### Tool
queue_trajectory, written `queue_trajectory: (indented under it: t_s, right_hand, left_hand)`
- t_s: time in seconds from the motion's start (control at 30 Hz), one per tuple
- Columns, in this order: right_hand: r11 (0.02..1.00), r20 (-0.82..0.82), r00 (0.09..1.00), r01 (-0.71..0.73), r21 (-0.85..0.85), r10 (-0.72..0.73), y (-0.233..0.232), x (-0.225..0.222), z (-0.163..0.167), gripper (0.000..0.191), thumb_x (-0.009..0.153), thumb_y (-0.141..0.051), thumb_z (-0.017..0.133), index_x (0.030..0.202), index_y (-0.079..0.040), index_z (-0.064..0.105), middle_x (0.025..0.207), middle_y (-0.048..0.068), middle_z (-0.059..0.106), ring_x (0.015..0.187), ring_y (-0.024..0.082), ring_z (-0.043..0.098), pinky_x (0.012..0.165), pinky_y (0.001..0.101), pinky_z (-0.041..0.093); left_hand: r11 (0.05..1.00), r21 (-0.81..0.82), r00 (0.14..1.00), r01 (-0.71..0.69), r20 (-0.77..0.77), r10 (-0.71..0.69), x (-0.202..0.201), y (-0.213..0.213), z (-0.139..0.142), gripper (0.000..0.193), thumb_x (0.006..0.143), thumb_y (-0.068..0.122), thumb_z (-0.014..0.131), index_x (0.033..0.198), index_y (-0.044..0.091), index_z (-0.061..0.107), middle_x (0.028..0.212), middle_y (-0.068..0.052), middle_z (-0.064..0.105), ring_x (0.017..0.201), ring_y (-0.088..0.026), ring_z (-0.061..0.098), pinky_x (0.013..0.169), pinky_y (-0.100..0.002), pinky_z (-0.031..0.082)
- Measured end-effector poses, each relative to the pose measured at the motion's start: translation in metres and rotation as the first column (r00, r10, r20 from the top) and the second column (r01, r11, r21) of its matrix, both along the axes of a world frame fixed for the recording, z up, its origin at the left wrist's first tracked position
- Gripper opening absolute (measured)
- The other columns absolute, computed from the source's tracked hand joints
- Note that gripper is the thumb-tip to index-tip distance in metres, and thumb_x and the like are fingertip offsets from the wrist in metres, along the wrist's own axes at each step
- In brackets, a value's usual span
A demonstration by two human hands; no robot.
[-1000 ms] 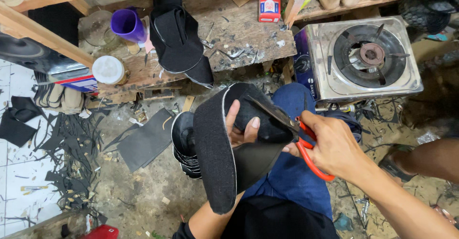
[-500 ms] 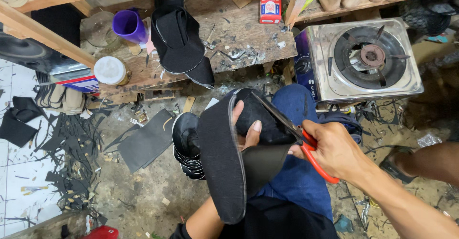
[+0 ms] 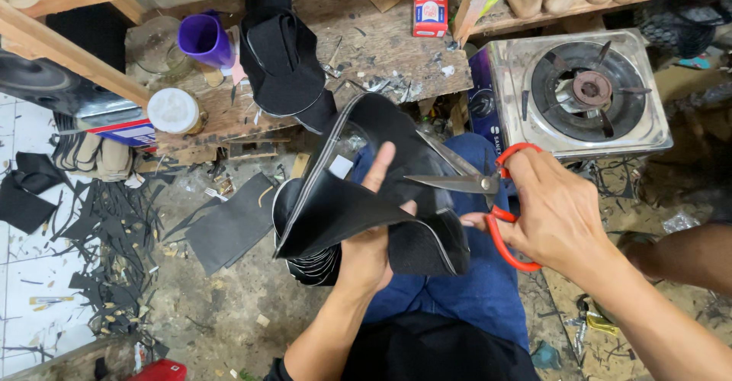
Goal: The person repeatedly trims the edges of black shoe insoles using red-handled scissors. They pick up each insole from a nearby shelf, trim along the perimeter, and place the finished insole back on the shelf. The process is repeated for multiple insoles.
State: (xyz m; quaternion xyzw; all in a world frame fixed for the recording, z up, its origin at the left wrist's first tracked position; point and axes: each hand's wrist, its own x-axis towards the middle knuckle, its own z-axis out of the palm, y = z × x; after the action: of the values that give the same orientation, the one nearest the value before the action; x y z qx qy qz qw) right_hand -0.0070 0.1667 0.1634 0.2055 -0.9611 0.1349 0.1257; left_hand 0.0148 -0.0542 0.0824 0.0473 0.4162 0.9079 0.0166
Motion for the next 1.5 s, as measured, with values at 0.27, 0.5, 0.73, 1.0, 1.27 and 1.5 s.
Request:
queue_trajectory:
  t_s: [0.27,0.5,0.73,1.0,1.27,1.5]
  right_hand:
    - [0.999,-0.002,1.000,-0.026,0.042,0.027,-0.005,-0.009,0.011,0.074,0.060,-0.054,0.085,0.101,0.001,0.058,0.086,0.015,0.059,0.081,0.036,0.061,0.068,0.0441,0.049]
    - [0.996,0.018,0.996,-0.093,-0.004,0.093,-0.006,-0.011,0.011,0.081,0.059,-0.057,0.085,0.104,0.003,0.055,0.092,0.018,0.058,0.084,0.038,0.059,0.072,0.0455,0.049]
    - [0.995,-0.001,0.997,-0.079,-0.053,0.079,0.002,-0.011,-0.016,0.073,0.058,-0.048,0.086,0.104,0.001,0.056,0.089,0.018,0.061,0.082,0.040,0.062,0.068,0.0468,0.050]
    - [0.978,0.254,0.954,0.188,-0.089,-0.161,0.009,-0.020,-0.040,0.065,0.067,-0.054,0.087,0.094,-0.002,0.060,0.061,0.015,0.057,0.057,0.037,0.059,0.059,0.0460,0.049]
    - [0.997,0.094,0.994,0.067,-0.045,-0.062,0.017,-0.030,-0.034,0.069,0.077,-0.052,0.081,0.110,0.004,0.056,0.091,0.019,0.061,0.086,0.041,0.062,0.074,0.0483,0.049]
    - [0.998,0.049,0.997,0.063,-0.030,-0.061,0.015,-0.031,-0.046,0.072,0.076,-0.053,0.081,0.111,0.004,0.056,0.094,0.019,0.061,0.089,0.042,0.062,0.075,0.0478,0.049]
  left_hand:
    - [0.983,0.126,0.991,0.133,-0.010,-0.133,0.005,-0.001,-0.005,0.058,0.097,-0.004,0.066,0.152,-0.006,0.045,0.167,-0.017,0.038,0.104,-0.007,0.064,0.099,-0.029,0.054]
    - [0.985,0.113,0.991,0.127,0.018,-0.130,0.003,0.001,-0.006,0.066,0.096,-0.004,0.068,0.156,-0.010,0.040,0.161,-0.017,0.045,0.101,-0.009,0.065,0.099,-0.030,0.054]
    - [0.971,0.177,0.987,0.159,0.006,-0.163,0.001,0.004,-0.007,0.066,0.098,0.004,0.064,0.156,-0.007,0.036,0.164,-0.010,0.042,0.115,-0.010,0.065,0.105,-0.030,0.053]
    - [0.937,0.295,0.969,0.188,0.102,-0.226,-0.030,-0.006,-0.004,0.056,0.096,-0.004,0.061,0.148,0.002,0.041,0.153,-0.017,0.045,0.108,-0.009,0.068,0.096,-0.027,0.056]
    - [0.877,0.434,0.977,0.207,-0.047,-0.207,-0.087,-0.015,-0.013,0.027,0.096,-0.014,0.059,0.089,0.010,0.069,0.173,-0.014,0.030,0.081,-0.001,0.065,0.078,-0.020,0.056]
    - [0.858,0.464,0.971,0.220,-0.018,-0.239,-0.085,-0.012,-0.020,0.024,0.096,-0.013,0.060,0.090,0.010,0.063,0.167,-0.014,0.032,0.075,0.000,0.061,0.075,-0.018,0.054]
